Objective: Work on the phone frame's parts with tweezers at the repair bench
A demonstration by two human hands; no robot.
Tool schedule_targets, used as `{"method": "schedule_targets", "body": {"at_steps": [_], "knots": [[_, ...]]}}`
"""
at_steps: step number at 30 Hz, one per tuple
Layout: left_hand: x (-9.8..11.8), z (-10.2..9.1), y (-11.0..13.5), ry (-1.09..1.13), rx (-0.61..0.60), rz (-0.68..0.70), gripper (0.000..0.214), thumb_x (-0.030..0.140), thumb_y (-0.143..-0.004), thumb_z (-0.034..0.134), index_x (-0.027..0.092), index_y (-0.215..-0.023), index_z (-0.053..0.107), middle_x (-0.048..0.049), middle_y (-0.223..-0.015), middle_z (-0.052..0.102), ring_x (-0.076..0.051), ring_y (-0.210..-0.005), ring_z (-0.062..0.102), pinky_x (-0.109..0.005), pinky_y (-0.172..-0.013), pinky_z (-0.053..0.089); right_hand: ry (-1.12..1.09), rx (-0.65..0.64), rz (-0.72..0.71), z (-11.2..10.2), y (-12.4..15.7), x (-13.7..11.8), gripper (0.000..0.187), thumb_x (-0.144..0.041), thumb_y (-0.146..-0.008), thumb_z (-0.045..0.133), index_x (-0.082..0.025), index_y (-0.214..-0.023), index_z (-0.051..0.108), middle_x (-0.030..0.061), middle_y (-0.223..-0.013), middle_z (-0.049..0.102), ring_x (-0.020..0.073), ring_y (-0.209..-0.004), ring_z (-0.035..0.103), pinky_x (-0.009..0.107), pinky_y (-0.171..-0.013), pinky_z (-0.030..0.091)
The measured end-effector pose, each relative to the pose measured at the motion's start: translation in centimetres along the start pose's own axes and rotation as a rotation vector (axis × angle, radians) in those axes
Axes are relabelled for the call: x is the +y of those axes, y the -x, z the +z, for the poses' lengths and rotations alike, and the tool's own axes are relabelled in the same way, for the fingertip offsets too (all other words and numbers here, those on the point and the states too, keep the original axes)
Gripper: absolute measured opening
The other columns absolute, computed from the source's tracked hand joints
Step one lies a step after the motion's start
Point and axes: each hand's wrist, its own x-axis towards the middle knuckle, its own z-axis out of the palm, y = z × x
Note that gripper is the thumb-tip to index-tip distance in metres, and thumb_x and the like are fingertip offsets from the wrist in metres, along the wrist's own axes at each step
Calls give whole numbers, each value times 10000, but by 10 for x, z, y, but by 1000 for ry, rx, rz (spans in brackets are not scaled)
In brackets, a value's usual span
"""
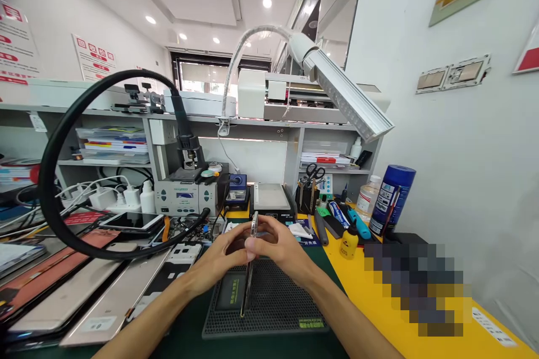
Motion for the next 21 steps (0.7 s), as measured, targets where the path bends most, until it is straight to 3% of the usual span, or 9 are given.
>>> {"method": "schedule_targets", "body": {"at_steps": [5,9,16,21], "knots": [[-1,-6,0,-6,-38,-4,637,373,-826,760,236,-1410,542,-91,-1284,639,-278,-1068,604,-425,-982,464,-2,9,3,0,-1,2,574,-431,-795,830,-226,-1290,623,79,-1149,675,290,-1099,639,463,-1044,452],[-4,-10,0,2,-97,-40,778,317,-765,821,257,-1458,473,-101,-1304,594,-258,-1025,593,-377,-859,501,9,8,21,-1,-1,2,557,-454,-808,822,-239,-1282,621,76,-1122,667,265,-1010,653,462,-1022,467],[-2,-7,1,25,-99,-68,735,260,-814,755,264,-1477,438,-83,-1266,556,-233,-1048,530,-385,-929,475,7,-12,19,-2,0,1,529,-455,-836,803,-258,-1288,613,77,-1201,654,262,-1096,627,431,-1034,460],[-4,-8,1,11,-95,-61,736,309,-799,791,275,-1453,456,-91,-1314,551,-253,-1074,535,-381,-891,480,2,-7,11,0,0,0,532,-438,-818,816,-257,-1277,616,71,-1199,658,263,-1110,626,414,-1020,466]]}}
